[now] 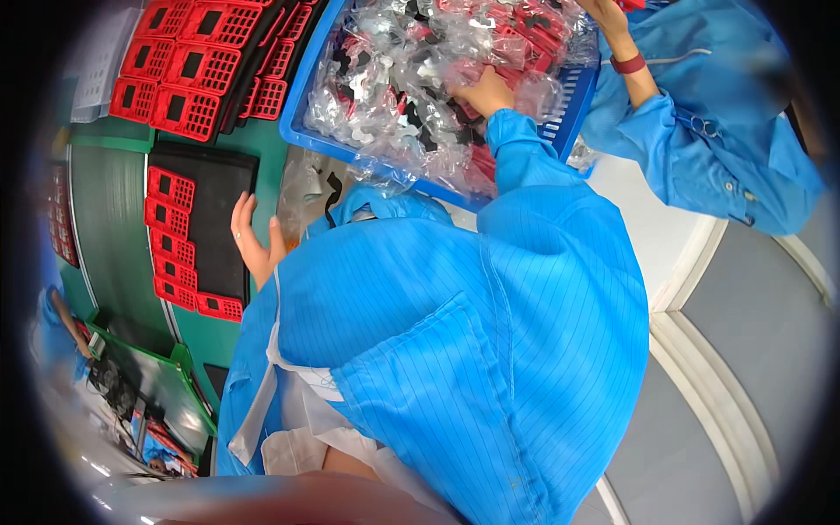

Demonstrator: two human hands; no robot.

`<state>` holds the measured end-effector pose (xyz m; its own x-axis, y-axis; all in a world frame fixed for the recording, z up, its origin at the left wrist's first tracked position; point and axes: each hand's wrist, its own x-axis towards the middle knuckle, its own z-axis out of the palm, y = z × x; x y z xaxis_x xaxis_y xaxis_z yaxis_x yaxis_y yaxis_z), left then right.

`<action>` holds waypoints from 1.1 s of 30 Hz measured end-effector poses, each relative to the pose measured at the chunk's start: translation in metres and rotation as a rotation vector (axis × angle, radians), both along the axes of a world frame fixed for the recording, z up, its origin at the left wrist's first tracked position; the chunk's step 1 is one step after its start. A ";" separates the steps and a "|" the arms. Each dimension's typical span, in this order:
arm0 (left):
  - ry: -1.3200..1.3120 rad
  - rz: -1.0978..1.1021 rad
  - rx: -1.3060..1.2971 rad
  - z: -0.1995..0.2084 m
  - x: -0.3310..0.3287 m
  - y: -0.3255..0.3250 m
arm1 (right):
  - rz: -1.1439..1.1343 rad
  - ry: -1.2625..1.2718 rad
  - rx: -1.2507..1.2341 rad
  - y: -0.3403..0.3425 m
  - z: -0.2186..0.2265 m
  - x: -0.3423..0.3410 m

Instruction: The person is assembling red plastic electronic device cases, likely for POS terminals, at a factory assembly line.

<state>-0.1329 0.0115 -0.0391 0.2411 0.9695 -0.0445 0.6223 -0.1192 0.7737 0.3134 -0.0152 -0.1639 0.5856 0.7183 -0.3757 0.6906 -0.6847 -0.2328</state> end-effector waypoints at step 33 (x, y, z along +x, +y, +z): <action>-0.511 -0.353 -1.158 -0.002 0.147 0.071 | -0.847 1.322 0.846 0.058 0.068 -0.059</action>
